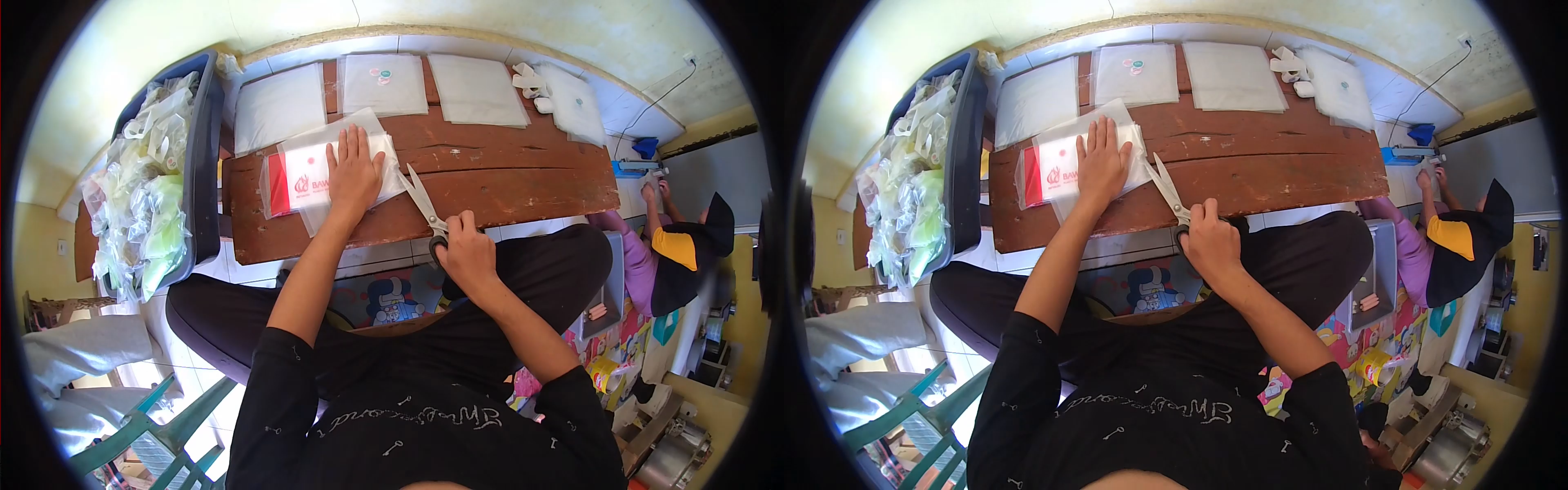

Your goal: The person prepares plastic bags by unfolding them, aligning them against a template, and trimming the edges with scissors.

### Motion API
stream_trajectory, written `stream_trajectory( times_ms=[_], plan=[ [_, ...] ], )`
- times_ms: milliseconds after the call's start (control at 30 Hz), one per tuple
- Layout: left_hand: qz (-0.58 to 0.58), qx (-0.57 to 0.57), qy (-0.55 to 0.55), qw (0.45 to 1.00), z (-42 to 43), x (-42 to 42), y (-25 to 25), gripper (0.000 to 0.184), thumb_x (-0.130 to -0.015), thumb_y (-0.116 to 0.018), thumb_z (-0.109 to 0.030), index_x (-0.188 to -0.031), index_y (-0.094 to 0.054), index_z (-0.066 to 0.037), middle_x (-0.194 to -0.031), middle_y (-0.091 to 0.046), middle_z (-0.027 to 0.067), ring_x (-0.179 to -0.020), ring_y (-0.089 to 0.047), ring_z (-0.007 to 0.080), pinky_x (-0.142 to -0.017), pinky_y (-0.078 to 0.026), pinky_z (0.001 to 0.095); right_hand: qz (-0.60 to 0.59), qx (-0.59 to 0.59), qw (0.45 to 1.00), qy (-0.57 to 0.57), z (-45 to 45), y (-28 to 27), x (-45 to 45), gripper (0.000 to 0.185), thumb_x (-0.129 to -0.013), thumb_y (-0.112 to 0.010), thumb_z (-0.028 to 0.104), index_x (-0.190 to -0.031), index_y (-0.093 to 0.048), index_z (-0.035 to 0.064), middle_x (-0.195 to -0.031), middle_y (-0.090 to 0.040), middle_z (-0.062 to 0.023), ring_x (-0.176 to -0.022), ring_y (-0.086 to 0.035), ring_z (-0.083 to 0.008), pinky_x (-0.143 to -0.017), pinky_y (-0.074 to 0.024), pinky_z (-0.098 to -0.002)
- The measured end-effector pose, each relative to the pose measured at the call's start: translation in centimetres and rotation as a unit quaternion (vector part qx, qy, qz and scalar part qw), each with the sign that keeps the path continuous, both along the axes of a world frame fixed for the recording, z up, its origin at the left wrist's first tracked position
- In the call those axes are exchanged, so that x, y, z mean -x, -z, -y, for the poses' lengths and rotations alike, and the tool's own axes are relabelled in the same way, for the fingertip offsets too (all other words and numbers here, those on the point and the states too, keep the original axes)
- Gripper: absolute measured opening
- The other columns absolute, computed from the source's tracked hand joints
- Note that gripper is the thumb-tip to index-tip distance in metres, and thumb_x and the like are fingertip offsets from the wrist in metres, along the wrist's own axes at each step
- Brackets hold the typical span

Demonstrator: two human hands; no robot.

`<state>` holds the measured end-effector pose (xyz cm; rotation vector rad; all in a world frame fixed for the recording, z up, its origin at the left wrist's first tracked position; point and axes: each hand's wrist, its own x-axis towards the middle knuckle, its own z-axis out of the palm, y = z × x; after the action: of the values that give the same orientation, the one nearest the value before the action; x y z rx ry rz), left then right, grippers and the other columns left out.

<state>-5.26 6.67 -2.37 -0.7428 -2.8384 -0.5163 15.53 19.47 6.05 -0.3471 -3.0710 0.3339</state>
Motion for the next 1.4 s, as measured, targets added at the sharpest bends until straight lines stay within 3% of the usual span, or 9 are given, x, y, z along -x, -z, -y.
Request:
stream_trajectory(
  times_ms=[367, 633, 1033, 1100, 1400],
  plan=[
    [0.002, -0.004, -0.015, 1.0, 0.0, 0.0, -0.1, 0.066, -0.1, -0.038, -0.044, -0.149, -0.03, 0.0, -0.158, -0.027, 0.0141, -0.148, -0.02, 0.0285, -0.12, -0.01, 0.0479, 0.0, 0.005, 1.0, 0.006, -0.2, 0.7, -1.0, 0.037, -0.076, -0.075, 0.021, -0.096, -0.05, 0.0028, -0.098, -0.048, -0.0142, -0.067, -0.067, -0.034, -0.057, -0.0548, -0.0424],
    [0.033, -0.175, 0.028, 0.984, 1.2, 0.6, -1.0, 0.064, -0.099, -0.047, -0.04, -0.146, -0.036, 0.001, -0.154, -0.032, 0.0206, -0.145, -0.024, 0.0354, -0.118, -0.015, 0.0499, 0.006, 0.01, 1.0, 0.01, -0.2, 0.6, -1.0, 0.038, -0.076, -0.075, 0.022, -0.097, -0.05, 0.0025, -0.099, -0.049, -0.0149, -0.067, -0.067, -0.0355, -0.056, -0.0543, -0.0427],
    [-0.003, -0.002, 0.036, 0.999, 1.1, 1.0, -0.3, 0.063, -0.101, -0.04, -0.044, -0.15, -0.033, -0.005, -0.159, -0.026, 0.0135, -0.148, -0.02, 0.0304, -0.119, -0.012, 0.0498, 0.019, 0.021, 1.0, 0.006, 0.2, 0.5, -0.3, 0.038, -0.077, -0.075, 0.023, -0.096, -0.05, 0.0023, -0.099, -0.049, -0.0148, -0.066, -0.067, -0.0349, -0.057, -0.055, -0.0424],
    [-0.007, 0.002, 0.033, 0.999, 1.2, 0.9, -0.1, 0.063, -0.101, -0.039, -0.044, -0.15, -0.033, -0.005, -0.159, -0.026, 0.0133, -0.148, -0.02, 0.0299, -0.119, -0.011, 0.0495, 0.012, 0.053, 0.998, 0.027, 0.3, 0.6, -0.2, 0.034, -0.076, -0.071, 0.021, -0.1, -0.053, 0.0041, -0.099, -0.05, -0.014, -0.067, -0.064, -0.0389, -0.058, -0.052, -0.048],
    [-0.011, 0.014, 0.024, 1.0, 0.9, 0.8, -0.1, 0.065, -0.101, -0.038, -0.046, -0.151, -0.031, -0.004, -0.159, -0.025, 0.0127, -0.148, -0.019, 0.0289, -0.12, -0.011, 0.0488, 0.005, 0.018, 1.0, 0.004, 0.1, 1.0, 0.3, 0.038, -0.077, -0.074, 0.023, -0.096, -0.049, 0.0022, -0.098, -0.048, -0.0148, -0.065, -0.066, -0.0352, -0.057, -0.055, -0.0428]
  ],
)
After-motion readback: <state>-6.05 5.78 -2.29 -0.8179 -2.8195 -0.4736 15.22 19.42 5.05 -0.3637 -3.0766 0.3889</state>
